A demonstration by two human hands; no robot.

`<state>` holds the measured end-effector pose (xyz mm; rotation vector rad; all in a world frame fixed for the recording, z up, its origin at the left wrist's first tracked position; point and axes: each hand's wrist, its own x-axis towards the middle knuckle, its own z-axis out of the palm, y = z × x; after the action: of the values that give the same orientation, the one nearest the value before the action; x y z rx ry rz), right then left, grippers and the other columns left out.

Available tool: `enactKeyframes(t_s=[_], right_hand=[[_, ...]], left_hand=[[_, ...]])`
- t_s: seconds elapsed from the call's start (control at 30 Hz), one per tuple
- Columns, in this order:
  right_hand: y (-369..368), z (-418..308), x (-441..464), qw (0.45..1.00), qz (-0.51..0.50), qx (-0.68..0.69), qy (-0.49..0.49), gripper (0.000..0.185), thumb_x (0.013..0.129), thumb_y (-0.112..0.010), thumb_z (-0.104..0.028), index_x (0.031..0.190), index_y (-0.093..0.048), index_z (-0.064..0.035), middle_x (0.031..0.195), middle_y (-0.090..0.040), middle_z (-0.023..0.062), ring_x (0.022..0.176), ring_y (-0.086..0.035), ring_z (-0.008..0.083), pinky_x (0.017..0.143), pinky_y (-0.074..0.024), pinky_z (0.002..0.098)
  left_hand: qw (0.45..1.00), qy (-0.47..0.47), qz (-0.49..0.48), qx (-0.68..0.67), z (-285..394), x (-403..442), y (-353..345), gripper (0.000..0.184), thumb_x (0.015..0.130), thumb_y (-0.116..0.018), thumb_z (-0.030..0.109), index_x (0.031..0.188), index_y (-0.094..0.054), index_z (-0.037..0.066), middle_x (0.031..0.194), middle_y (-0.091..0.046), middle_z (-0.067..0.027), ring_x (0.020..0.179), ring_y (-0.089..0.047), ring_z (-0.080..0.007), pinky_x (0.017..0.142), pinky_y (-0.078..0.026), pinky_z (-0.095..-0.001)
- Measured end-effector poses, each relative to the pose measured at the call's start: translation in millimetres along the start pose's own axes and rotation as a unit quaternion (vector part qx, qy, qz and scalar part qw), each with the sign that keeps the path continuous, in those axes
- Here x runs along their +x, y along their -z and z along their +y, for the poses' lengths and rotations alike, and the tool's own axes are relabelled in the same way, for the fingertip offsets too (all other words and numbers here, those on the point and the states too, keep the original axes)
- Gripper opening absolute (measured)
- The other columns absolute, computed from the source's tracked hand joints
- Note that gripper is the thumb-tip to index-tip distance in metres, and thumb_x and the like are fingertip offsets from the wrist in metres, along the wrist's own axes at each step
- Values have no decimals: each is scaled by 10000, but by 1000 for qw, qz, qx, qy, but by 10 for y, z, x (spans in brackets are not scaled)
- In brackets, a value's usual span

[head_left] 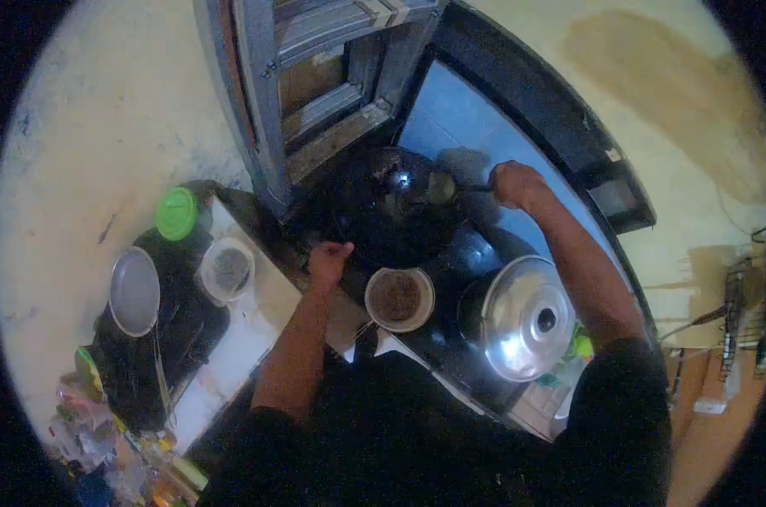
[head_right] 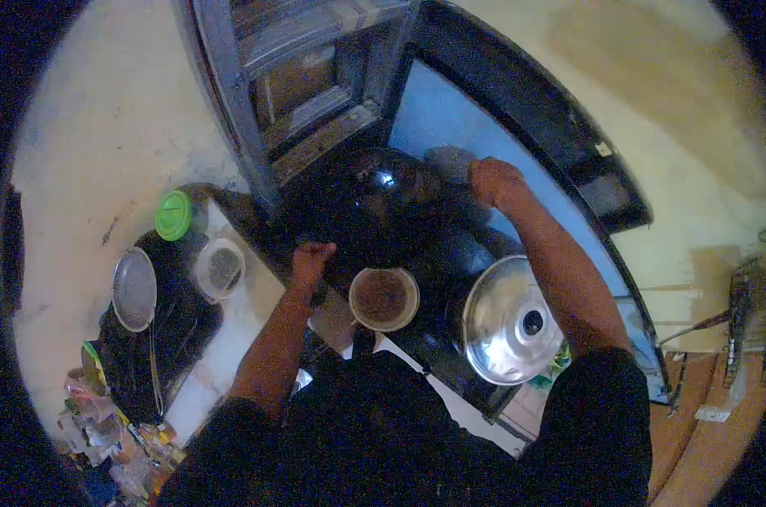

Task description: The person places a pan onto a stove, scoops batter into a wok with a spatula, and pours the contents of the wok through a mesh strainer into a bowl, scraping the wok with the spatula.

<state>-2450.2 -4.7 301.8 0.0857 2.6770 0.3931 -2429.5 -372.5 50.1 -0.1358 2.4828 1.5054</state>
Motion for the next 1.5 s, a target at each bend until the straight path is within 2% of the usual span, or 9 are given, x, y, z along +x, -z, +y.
enactKeyframes(t_s=[0.27, 0.47, 0.63, 0.7, 0.83, 0.9, 1.17, 1.33, 1.5], right_hand=[[-71, -237, 319, 997, 51, 20, 50, 240, 700, -586, -123, 912, -684, -67, 915, -668, 163, 897, -636, 350, 777, -513, 453], [527, -250, 292, 999, 26, -44, 7, 221, 723, -586, -133, 914, -695, -115, 910, -676, 141, 900, -639, 344, 770, -518, 446], [56, -290, 743, 999, 31, -11, 34, 201, 748, -579, -138, 910, -697, -143, 917, -684, 110, 893, -645, 333, 763, -521, 439], [114, -323, 773, 997, 32, -12, 64, 214, 747, -587, -140, 931, -694, -155, 929, -685, 99, 894, -646, 323, 759, -521, 438], [588, -351, 752, 991, 52, -31, 119, 262, 734, -606, -148, 979, -688, -199, 946, -685, 79, 913, -646, 291, 751, -521, 433], [708, -389, 875, 988, 75, -32, 128, 267, 726, -611, -154, 974, -690, -214, 939, -684, 78, 915, -645, 282, 747, -520, 432], [779, -1013, 1070, 953, 149, -91, 246, 187, 723, -611, -200, 891, -692, -192, 865, -673, 96, 861, -644, 303, 711, -513, 450], [1141, -804, 481, 975, 121, -62, 178, 187, 731, -593, -189, 881, -686, -129, 896, -669, 145, 850, -636, 356, 736, -512, 459], [612, -89, 713, 986, 74, -106, 110, 276, 775, -561, -278, 892, -671, -54, 958, -662, 171, 894, -637, 350, 780, -507, 448]], left_hand=[[993, -77, 31, -84, 54, 38, -40, 274, 719, -779, 299, 823, -704, 56, 782, -692, -103, 709, -654, -233, 704, -509, -365], [993, 18, -2, 120, -47, 29, 60, 439, 800, -662, 456, 864, -700, 23, 784, -684, -148, 767, -671, -281, 709, -506, -388], [985, 95, -138, -50, -163, -686, 738, 519, 824, -603, 517, 918, -691, 15, 755, -669, -142, 701, -643, -254, 694, -492, -384], [981, -5, -194, 6, -746, -1000, 1009, 533, 831, -598, 515, 931, -679, -3, 731, -655, -126, 668, -620, -237, 661, -485, -385], [934, 143, -317, 86, -808, -2035, 1806, 447, 880, -542, 439, 937, -656, 11, 733, -643, -144, 711, -630, -262, 685, -495, -412], [892, 43, -367, 262, -1330, -2526, 2000, 409, 885, -540, 404, 975, -648, 20, 749, -650, -146, 713, -635, -264, 688, -502, -415], [930, 295, -215, 51, -2440, -4407, 2331, 400, 882, -546, 384, 1019, -635, 18, 800, -654, -144, 713, -636, -254, 664, -509, -401], [916, 361, -142, -100, -2761, -4910, 2208, 399, 880, -550, 371, 1047, -627, 17, 831, -657, -143, 713, -637, -248, 649, -513, -392], [884, 387, -106, -238, -2927, -4957, 2085, 400, 878, -554, 358, 1075, -619, 16, 862, -660, -142, 713, -638, -242, 634, -517, -383]])
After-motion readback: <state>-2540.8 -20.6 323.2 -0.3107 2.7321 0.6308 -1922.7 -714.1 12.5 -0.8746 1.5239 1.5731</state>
